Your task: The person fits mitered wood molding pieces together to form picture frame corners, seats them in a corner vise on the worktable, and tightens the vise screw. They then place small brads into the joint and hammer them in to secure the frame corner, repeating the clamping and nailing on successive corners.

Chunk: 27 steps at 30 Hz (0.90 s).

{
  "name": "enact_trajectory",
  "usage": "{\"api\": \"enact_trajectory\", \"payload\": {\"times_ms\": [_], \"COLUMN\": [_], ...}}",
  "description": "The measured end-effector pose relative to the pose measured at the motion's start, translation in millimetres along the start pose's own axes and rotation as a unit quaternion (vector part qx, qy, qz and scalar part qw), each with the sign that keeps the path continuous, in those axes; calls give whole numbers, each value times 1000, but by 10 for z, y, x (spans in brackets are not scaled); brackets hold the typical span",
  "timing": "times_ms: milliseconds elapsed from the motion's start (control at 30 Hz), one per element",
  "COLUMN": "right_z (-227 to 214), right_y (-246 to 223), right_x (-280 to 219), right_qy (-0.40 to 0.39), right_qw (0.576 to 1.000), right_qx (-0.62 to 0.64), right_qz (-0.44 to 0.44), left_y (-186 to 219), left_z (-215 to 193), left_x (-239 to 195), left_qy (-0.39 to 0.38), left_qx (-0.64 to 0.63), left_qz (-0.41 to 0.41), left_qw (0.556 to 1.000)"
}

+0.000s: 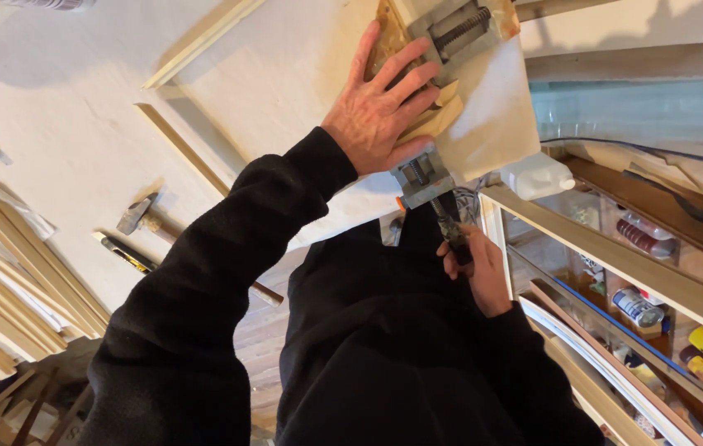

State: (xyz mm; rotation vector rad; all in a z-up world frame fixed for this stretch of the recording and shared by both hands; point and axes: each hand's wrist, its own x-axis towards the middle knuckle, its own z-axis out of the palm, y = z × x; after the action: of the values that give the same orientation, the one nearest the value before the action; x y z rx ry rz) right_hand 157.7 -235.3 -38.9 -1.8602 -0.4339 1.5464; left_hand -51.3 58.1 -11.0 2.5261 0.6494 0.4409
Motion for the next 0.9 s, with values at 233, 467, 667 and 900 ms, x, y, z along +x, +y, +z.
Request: {"api": "enact_trajectory", "payload": {"times_ms": [233, 467, 667, 900], "right_z": [112, 302, 725, 821], "right_y": [55, -756, -1448, -1641], "right_x": [-109, -88, 401, 507], "right_qy": [59, 101, 89, 36], "right_qw": [995, 944, 875, 912], "right_qx": [13, -214, -279, -228], "right_qz": [-85, -230, -385, -340], "left_y": [14, -5, 38, 139], "left_z": [22, -11, -47, -262], "left_x": [-7, -11, 47, -80], "left_qy": [5, 1, -4, 22], "left_qx": [11, 17, -4, -24], "left_qz": [0, -2, 10, -24], "left_qw": [1000, 1000, 1000, 999]}}
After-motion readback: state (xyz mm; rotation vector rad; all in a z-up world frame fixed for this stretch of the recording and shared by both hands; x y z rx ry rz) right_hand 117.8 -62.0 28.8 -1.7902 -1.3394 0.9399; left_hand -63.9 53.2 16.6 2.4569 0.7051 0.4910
